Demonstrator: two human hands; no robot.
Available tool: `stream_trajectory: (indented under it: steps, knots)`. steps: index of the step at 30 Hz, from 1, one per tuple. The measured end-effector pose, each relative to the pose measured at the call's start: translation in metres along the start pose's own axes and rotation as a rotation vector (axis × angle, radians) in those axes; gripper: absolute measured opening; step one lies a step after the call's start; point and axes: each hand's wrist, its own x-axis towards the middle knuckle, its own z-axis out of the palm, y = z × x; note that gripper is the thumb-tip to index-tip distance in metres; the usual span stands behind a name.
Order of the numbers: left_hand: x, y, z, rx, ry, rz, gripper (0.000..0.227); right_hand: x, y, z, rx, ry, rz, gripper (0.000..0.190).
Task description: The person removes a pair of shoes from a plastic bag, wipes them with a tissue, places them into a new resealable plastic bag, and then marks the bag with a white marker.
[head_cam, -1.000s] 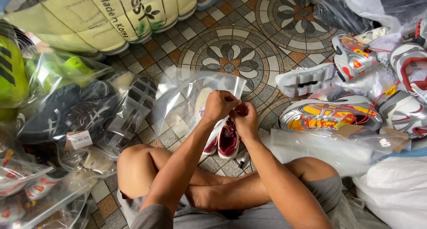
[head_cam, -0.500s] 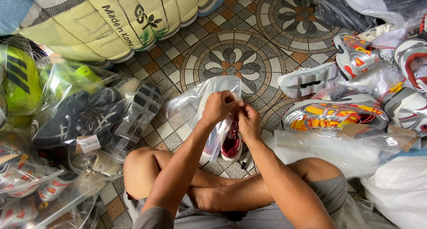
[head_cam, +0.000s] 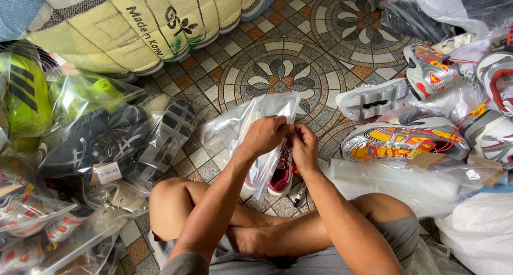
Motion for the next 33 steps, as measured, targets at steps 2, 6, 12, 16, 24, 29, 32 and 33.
stream_trajectory:
  steps: [2,6,12,16,24,29,32,33]
  knots:
    - [-0.002,0.002,-0.001,0.039,0.012,0.064,0.031,-0.001,0.011,0.001,-0.009,0.007,-0.011,0.021]
    - [0.001,-0.004,0.000,0.090,0.032,0.183,0.031,0.000,0.022,-0.001,-0.004,-0.026,0.025,0.022]
    - [0.017,-0.020,0.004,0.103,-0.017,0.209,0.028,0.003,0.022,0.000,0.019,0.013,0.126,0.015]
    - [0.011,-0.021,-0.021,0.103,-0.033,0.197,0.024,0.014,0.022,-0.017,0.019,0.049,0.140,0.014]
    - [0.003,-0.031,-0.010,0.438,-0.008,0.160,0.016,0.005,-0.010,-0.005,-0.586,0.010,-0.108,0.092]
    - [-0.011,-0.006,0.006,0.650,-0.056,0.387,0.016,0.024,-0.044,-0.024,-0.914,-0.105,-0.463,0.068]
    - [-0.020,0.013,-0.002,0.646,0.044,0.204,0.038,0.043,-0.009,-0.044,-0.829,0.021,-0.595,0.026]
    - [-0.027,0.021,-0.004,0.584,0.075,0.068,0.057,0.043,-0.001,-0.049,-0.741,0.136,-0.666,0.014]
